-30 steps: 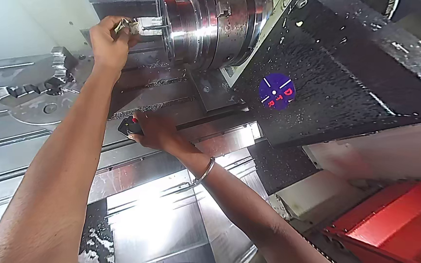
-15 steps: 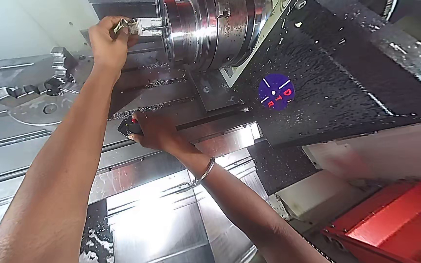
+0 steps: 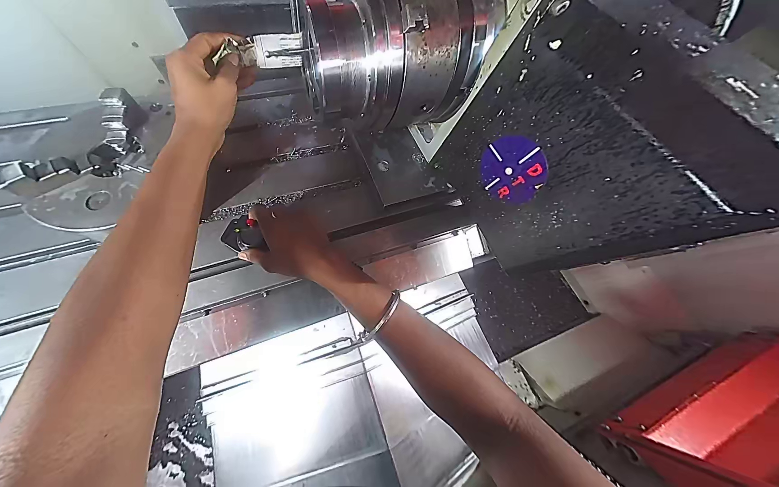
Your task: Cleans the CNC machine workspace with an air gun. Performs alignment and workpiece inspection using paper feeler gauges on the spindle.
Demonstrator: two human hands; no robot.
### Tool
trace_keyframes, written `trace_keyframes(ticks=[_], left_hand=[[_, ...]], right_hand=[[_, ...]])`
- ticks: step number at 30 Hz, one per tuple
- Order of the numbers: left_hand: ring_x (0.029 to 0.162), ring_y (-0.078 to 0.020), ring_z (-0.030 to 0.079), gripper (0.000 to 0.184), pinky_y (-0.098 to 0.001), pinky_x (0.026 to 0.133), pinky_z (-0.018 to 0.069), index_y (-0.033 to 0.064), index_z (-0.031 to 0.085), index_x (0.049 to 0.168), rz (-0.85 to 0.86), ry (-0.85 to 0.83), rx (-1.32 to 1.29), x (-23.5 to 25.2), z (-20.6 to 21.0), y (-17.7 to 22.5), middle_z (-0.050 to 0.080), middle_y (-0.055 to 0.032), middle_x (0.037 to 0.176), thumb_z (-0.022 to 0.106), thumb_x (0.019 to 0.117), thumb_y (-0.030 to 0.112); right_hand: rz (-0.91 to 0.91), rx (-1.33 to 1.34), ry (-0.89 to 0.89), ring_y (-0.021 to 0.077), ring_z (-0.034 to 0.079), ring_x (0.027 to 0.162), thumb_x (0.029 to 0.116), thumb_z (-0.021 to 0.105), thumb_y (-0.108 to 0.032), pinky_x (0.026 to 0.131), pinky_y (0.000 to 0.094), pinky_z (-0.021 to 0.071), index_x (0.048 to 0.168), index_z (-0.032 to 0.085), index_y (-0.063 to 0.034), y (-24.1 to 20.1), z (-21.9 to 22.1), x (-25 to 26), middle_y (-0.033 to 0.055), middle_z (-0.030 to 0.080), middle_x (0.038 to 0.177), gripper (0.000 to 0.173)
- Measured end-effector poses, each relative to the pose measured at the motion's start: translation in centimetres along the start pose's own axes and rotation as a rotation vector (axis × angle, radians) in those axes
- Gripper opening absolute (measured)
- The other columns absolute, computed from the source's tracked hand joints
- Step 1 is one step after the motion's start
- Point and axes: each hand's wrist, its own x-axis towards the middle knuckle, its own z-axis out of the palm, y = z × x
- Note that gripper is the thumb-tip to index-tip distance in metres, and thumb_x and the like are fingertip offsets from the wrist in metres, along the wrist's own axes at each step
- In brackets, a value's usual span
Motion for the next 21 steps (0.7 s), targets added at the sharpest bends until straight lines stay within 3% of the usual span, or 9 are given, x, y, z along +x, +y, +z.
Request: trace_keyframes(ticks=[9, 11, 13, 16, 18, 21], left_hand=[[0.1, -0.0131, 0.073, 0.027, -0.0312, 0.089, 0.063, 0.0005, 0.06, 0.129, -0.029, 0.005, -0.033, -0.1, 0.0, 0.1, 0.068, -0.0094, 0.12, 0.051, 0.1035, 0.007], [0.098, -0.0143, 0.073, 0.033, -0.0324, 0.088, 0.0634, 0.0012, 0.058, 0.132, -0.023, -0.025, -0.056, 0.0, -0.1, -0.1, 0.068, -0.0099, 0.121, 0.057, 0.0992, 0.007], [0.101, -0.0141, 0.071, 0.051, -0.0325, 0.09, 0.0611, 0.0026, 0.056, 0.138, 0.022, -0.065, -0.029, 0.4, 0.0, -0.7, 0.068, -0.0102, 0.124, 0.07, 0.0895, 0.009], [0.12, -0.0137, 0.064, 0.07, -0.0303, 0.102, 0.0543, 0.0022, 0.052, 0.144, 0.039, -0.087, 0.052, 0.7, 0.7, -0.9, 0.063, -0.0126, 0.135, 0.081, 0.0805, 0.01], [0.119, -0.0116, 0.064, 0.069, -0.029, 0.104, 0.0533, 0.002, 0.055, 0.14, 0.01, -0.049, 0.061, 0.9, 1.8, -0.9, 0.065, -0.0112, 0.131, 0.085, 0.0786, 0.014], [0.105, -0.0083, 0.066, 0.053, -0.0272, 0.095, 0.0541, 0.0022, 0.063, 0.123, -0.049, -0.024, 0.065, 1.0, 3.2, -0.5, 0.068, -0.0078, 0.116, 0.088, 0.0793, 0.022]], right_hand=[[0.003, 0.011, 0.006, 0.0293, 0.068, 0.094, 0.0936, 0.067, -0.054, 0.069, 0.0511, 0.0549, 0.139, 0.054, -0.0212, -0.1, -0.1, -0.2, 0.01, 0.065, 0.117, 0.057], [0.005, 0.004, -0.002, 0.0296, 0.068, 0.094, 0.094, 0.066, -0.055, 0.069, 0.0514, 0.055, 0.139, 0.054, -0.0212, -0.1, -0.2, -0.1, 0.0101, 0.064, 0.117, 0.058], [0.004, 0.008, -0.001, 0.0297, 0.068, 0.094, 0.094, 0.066, -0.055, 0.069, 0.0516, 0.055, 0.139, 0.054, -0.0216, 0.0, -0.2, -0.1, 0.01, 0.065, 0.118, 0.057], [0.0, 0.016, 0.004, 0.0297, 0.068, 0.095, 0.0942, 0.065, -0.055, 0.069, 0.0518, 0.055, 0.14, 0.054, -0.0217, 0.0, -0.1, -0.2, 0.0102, 0.064, 0.118, 0.057], [-0.002, 0.009, 0.012, 0.0302, 0.068, 0.093, 0.0941, 0.065, -0.055, 0.067, 0.0518, 0.0548, 0.139, 0.054, -0.0212, -0.1, -0.1, -0.2, 0.0109, 0.065, 0.116, 0.058], [-0.001, 0.011, 0.015, 0.0303, 0.069, 0.092, 0.0941, 0.066, -0.055, 0.066, 0.0518, 0.0546, 0.138, 0.055, -0.0209, 0.0, -0.1, -0.2, 0.0112, 0.065, 0.116, 0.057]])
